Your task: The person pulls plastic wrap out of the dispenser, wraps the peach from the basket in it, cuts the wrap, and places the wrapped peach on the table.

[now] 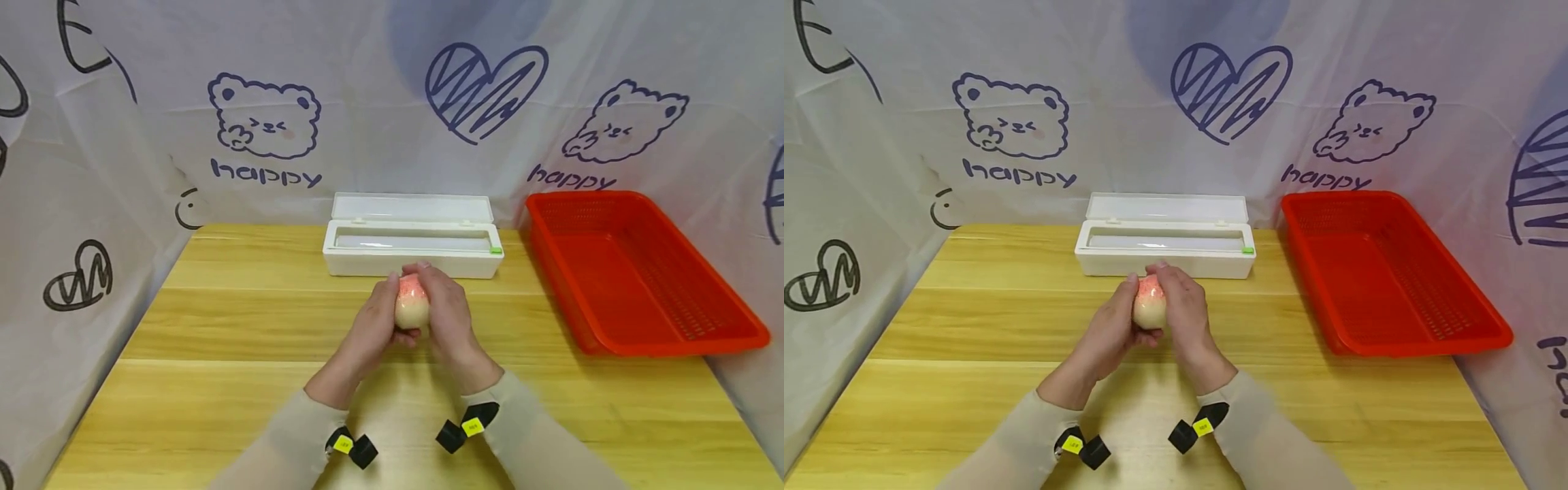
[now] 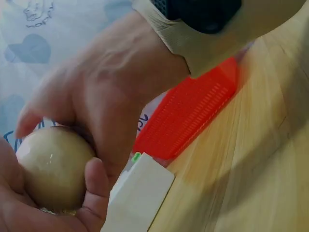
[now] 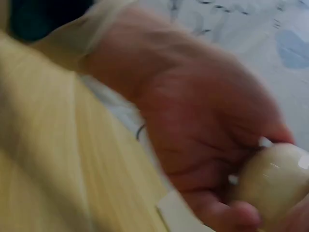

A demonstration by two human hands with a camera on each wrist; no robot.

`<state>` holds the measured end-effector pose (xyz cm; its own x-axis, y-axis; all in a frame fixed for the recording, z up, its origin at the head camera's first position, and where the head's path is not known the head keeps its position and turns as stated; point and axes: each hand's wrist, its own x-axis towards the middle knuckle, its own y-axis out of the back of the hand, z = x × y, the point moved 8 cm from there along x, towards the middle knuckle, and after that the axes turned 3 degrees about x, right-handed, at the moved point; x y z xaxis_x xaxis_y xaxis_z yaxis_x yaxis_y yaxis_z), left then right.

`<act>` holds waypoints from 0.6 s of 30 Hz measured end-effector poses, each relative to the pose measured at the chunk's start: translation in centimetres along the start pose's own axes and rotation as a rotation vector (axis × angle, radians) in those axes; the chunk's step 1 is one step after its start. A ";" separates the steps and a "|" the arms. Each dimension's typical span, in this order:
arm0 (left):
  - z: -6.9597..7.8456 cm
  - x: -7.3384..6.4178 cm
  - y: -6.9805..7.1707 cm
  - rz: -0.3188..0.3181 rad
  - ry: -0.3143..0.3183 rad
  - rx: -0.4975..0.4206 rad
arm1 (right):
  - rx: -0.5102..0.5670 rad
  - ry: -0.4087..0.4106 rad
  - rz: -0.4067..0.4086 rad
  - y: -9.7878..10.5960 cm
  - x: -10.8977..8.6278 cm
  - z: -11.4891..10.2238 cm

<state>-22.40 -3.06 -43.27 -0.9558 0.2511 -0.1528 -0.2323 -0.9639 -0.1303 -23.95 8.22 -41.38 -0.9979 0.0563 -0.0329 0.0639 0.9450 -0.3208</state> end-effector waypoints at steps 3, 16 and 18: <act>0.1 0.2 -0.3 0.026 -0.038 0.077 | -0.088 0.041 0.114 0.5 -0.6 0.6; -0.4 0.3 0.4 0.050 -0.108 0.235 | 0.017 -0.085 0.005 1.1 0.2 1.3; -0.3 0.3 0.3 0.050 -0.106 0.264 | -0.051 -0.079 -0.015 1.1 0.2 1.3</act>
<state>-22.67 -3.25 -43.61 -0.9775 0.2055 -0.0472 -0.2101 -0.9681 0.1364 -24.07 8.82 -42.93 -0.9945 0.0183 -0.1035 0.0461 0.9609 -0.2731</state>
